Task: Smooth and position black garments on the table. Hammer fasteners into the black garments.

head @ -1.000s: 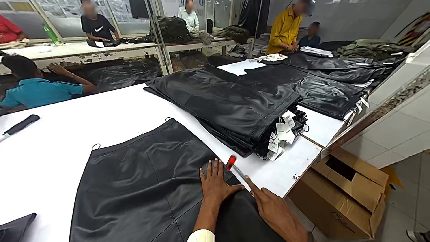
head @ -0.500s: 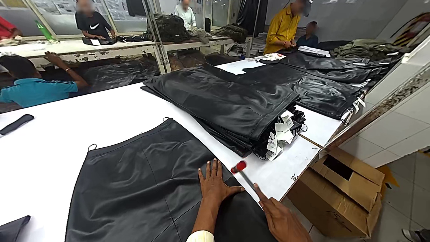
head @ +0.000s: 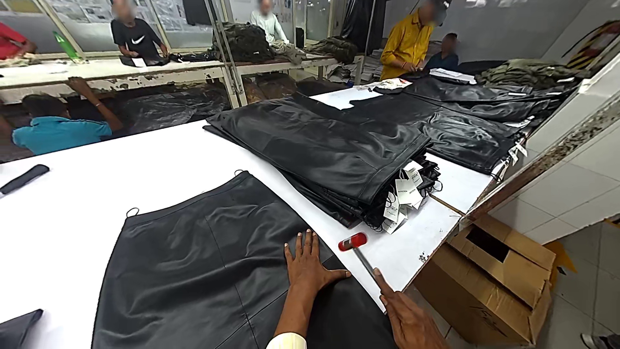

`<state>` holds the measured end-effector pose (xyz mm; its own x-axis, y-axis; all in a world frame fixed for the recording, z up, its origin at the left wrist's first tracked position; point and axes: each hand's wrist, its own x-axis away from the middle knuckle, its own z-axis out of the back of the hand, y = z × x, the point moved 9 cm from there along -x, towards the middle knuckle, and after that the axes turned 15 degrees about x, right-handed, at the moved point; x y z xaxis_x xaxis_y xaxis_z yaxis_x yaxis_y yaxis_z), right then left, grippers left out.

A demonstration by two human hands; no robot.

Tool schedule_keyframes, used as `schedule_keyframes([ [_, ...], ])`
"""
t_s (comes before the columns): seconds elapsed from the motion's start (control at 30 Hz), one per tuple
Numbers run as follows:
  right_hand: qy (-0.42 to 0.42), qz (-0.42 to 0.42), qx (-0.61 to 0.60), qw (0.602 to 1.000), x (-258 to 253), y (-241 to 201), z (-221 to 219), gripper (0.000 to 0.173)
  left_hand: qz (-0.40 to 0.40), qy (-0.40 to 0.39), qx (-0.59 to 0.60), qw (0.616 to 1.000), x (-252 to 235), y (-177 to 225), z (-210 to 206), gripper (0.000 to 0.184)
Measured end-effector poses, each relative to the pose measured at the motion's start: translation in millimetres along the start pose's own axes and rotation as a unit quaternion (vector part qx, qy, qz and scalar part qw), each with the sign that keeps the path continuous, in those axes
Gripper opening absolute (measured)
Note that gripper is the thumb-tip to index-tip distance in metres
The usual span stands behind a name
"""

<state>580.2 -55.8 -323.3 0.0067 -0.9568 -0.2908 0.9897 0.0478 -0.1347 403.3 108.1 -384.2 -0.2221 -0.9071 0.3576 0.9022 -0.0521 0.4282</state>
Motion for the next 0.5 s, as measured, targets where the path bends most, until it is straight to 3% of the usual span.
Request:
schedule_keyframes([
  [0.1,-0.065,-0.003,0.017,0.998,6.8,4.6,-18.4,0.047,-0.005,0.005,-0.004,1.0,0.2,1.1,0.3,0.15],
  [0.23,-0.025,-0.004,0.0,1.0,5.8,-2.8,1.6,0.047,-0.002,0.003,-0.001,1.0,0.1,0.9,1.9,0.15],
  [0.33,-0.092,-0.025,0.037,0.995,8.3,10.9,-19.3,0.048,-0.007,0.011,-0.001,1.0,1.6,0.8,1.2,0.15],
  [0.5,0.021,-0.019,-0.058,0.998,-3.4,3.9,17.2,0.046,-0.009,0.014,0.007,1.0,0.5,0.7,-0.3,0.15],
])
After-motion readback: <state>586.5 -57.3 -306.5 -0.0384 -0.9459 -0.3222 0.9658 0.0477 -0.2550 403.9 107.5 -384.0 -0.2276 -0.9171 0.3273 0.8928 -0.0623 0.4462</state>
